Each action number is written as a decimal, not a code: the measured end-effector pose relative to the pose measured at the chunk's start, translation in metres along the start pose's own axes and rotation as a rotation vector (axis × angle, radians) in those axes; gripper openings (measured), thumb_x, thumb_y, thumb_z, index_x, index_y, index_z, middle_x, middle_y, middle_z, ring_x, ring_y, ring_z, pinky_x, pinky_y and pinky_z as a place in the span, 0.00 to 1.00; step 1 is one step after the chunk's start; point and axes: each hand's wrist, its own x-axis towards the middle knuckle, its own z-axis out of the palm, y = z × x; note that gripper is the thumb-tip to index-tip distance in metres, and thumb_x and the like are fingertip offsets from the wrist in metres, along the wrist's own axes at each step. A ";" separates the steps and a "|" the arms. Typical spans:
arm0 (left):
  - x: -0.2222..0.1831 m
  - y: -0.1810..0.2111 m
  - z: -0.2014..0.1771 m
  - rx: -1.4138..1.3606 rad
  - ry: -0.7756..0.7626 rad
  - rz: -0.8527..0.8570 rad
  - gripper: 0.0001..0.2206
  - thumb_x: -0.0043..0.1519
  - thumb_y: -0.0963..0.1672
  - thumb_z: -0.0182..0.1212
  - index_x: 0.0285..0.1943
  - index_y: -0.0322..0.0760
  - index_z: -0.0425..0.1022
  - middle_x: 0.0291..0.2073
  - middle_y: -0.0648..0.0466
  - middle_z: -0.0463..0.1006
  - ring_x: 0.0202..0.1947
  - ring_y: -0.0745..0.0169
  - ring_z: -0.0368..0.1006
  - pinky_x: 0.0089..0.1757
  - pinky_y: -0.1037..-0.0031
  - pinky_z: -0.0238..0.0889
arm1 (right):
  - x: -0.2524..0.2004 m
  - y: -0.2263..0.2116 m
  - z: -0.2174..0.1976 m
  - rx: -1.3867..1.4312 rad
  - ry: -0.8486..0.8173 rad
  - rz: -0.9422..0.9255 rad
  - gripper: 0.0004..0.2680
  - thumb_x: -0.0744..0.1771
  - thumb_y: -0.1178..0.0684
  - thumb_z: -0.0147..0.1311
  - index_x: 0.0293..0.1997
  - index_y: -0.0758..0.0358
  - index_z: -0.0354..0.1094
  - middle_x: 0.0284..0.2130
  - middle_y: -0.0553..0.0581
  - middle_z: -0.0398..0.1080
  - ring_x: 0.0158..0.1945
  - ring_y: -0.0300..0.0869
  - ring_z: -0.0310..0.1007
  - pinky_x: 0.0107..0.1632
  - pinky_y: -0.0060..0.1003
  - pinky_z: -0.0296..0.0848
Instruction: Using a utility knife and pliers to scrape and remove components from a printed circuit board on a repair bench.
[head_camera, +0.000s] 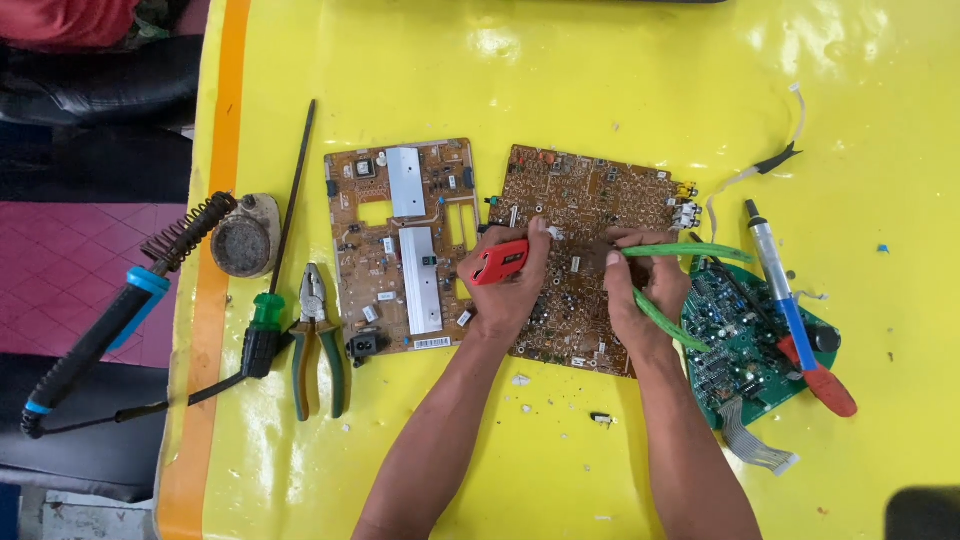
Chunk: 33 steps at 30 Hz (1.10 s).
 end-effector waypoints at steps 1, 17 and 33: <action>-0.001 -0.002 0.000 -0.001 0.002 0.000 0.10 0.69 0.43 0.70 0.34 0.37 0.78 0.20 0.44 0.79 0.17 0.68 0.75 0.23 0.76 0.62 | -0.001 -0.001 0.001 -0.001 -0.002 -0.001 0.05 0.71 0.57 0.51 0.48 0.69 0.64 0.50 0.75 0.74 0.41 0.54 0.80 0.36 0.41 0.75; -0.001 -0.009 0.003 0.037 0.026 -0.010 0.11 0.66 0.43 0.73 0.31 0.37 0.79 0.19 0.43 0.80 0.18 0.69 0.75 0.23 0.76 0.63 | 0.004 -0.009 0.003 0.046 -0.016 -0.018 0.06 0.70 0.57 0.54 0.45 0.70 0.67 0.45 0.72 0.75 0.39 0.52 0.78 0.39 0.40 0.76; -0.002 -0.008 0.005 0.081 0.030 -0.007 0.10 0.67 0.44 0.72 0.34 0.37 0.82 0.20 0.43 0.82 0.17 0.72 0.74 0.24 0.77 0.61 | 0.004 -0.016 -0.001 0.132 -0.004 0.042 0.05 0.70 0.57 0.55 0.46 0.67 0.67 0.46 0.73 0.75 0.38 0.53 0.80 0.40 0.43 0.80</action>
